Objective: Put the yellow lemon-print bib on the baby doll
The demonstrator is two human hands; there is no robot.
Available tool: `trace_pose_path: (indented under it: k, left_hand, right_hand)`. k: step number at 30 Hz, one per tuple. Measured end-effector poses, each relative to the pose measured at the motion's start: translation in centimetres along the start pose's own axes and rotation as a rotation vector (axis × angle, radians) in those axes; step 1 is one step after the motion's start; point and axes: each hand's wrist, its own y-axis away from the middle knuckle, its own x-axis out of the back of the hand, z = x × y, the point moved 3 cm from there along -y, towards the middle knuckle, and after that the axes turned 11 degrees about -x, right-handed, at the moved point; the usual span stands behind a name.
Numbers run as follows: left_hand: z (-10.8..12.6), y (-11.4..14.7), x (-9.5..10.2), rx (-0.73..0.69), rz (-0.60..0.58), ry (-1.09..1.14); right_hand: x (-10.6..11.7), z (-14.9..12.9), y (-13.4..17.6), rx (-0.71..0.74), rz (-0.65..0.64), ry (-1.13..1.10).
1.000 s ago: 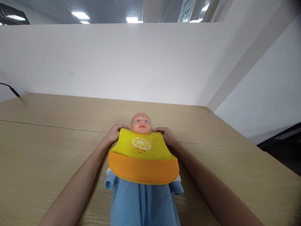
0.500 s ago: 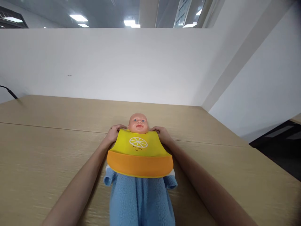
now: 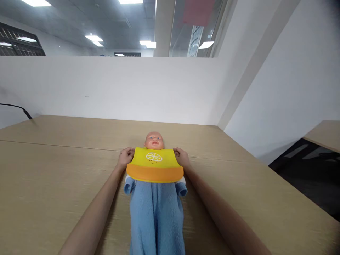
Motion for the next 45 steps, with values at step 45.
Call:
trace_pose_path:
  k: [45]
  left_hand:
    - [20.8, 31.8, -1.7, -0.829, -0.019, -0.653]
  right_hand:
    - [2.9, -1.2, 18.5, 0.062, -0.126, -0.062]
